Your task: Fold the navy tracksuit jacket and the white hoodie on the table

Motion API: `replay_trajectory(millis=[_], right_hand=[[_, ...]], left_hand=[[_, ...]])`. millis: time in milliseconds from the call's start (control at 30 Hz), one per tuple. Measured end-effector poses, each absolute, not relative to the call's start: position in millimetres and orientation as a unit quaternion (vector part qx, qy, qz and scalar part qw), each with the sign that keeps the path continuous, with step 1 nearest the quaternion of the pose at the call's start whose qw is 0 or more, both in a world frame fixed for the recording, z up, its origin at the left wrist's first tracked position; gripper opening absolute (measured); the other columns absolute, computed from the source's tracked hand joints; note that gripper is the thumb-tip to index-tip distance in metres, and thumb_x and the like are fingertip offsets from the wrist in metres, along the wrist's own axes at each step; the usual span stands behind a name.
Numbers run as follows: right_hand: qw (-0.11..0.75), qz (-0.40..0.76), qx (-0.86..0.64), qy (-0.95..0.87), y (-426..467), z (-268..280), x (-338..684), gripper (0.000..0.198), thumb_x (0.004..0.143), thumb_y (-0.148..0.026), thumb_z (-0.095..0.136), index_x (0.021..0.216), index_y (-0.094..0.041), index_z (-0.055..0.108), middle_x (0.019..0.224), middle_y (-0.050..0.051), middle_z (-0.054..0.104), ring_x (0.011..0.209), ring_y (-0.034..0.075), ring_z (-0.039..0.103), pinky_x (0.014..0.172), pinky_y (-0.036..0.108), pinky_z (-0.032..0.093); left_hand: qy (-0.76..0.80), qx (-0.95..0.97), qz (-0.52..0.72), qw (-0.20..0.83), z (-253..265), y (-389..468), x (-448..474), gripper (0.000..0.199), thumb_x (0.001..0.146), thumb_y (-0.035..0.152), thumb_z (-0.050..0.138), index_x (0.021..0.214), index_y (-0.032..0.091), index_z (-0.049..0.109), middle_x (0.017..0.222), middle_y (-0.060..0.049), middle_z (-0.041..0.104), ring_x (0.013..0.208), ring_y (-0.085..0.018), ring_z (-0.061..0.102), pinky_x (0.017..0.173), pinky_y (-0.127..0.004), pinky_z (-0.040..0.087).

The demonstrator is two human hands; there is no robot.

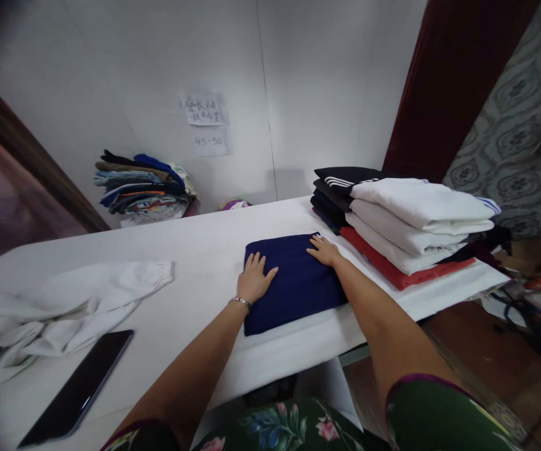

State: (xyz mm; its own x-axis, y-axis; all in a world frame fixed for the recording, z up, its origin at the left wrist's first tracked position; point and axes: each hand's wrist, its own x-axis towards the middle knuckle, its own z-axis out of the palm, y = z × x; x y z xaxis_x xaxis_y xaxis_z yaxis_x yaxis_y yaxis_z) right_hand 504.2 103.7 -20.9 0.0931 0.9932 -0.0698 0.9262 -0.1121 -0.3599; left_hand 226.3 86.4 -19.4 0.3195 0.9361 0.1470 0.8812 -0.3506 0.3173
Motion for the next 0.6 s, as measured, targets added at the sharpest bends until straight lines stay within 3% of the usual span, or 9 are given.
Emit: replay_trajectory(millis=[167, 300, 400, 500, 600], right_hand=[[0.163, 0.183, -0.709, -0.661, 90, -12, 509, 0.067, 0.088, -0.061, 0.041, 0.142, -0.02, 0.044, 0.155, 0.005, 0.027, 0.143, 0.023, 0.022, 0.117, 0.036, 0.019], [0.197, 0.189, -0.719, -0.639, 52, -9, 519, 0.068, 0.089, -0.058, 0.042, 0.145, -0.02, 0.039, 0.152, 0.006, 0.034, 0.139, 0.024, 0.033, 0.115, 0.037, 0.024], [0.213, 0.19, -0.757, -0.587, 17, -16, 530, 0.073, 0.087, -0.057, 0.045, 0.145, -0.014, 0.038, 0.149, 0.011, 0.037, 0.137, 0.027, 0.036, 0.113, 0.039, 0.027], [0.243, 0.195, -0.79, -0.528, -8, -25, 539, 0.077, 0.084, -0.058, 0.05, 0.144, -0.01, 0.04, 0.147, 0.015, 0.041, 0.136, 0.028, 0.037, 0.113, 0.037, 0.028], [0.282, 0.203, -0.794, -0.499, -18, -29, 539, 0.082, 0.081, -0.06, 0.054, 0.144, -0.01, 0.04, 0.144, 0.016, 0.044, 0.133, 0.028, 0.041, 0.11, 0.037, 0.031]], left_hand=[[0.558, 0.805, 0.162, 0.12, -16, 87, 223, 0.067, 0.088, 0.06, 0.037, 0.141, 0.018, 0.042, 0.156, -0.008, 0.025, 0.145, -0.026, 0.012, 0.109, -0.046, 0.033], [0.557, 0.783, 0.19, 0.2, -10, 91, 222, 0.065, 0.086, 0.054, 0.048, 0.138, 0.015, 0.045, 0.156, -0.01, 0.024, 0.145, -0.026, 0.011, 0.114, -0.044, 0.023], [0.586, 0.695, 0.303, 0.285, -8, 95, 216, 0.064, 0.083, 0.043, 0.059, 0.136, 0.009, 0.046, 0.154, -0.017, 0.026, 0.144, -0.027, 0.019, 0.117, -0.039, 0.019], [0.598, 0.553, 0.397, 0.424, -9, 98, 205, 0.06, 0.078, 0.034, 0.068, 0.131, 0.011, 0.05, 0.139, -0.018, 0.05, 0.131, -0.027, 0.044, 0.109, -0.038, 0.035], [0.585, 0.495, 0.384, 0.516, -11, 101, 195, 0.05, 0.075, 0.033, 0.071, 0.117, 0.009, 0.06, 0.112, -0.018, 0.068, 0.106, -0.029, 0.064, 0.092, -0.039, 0.05]])
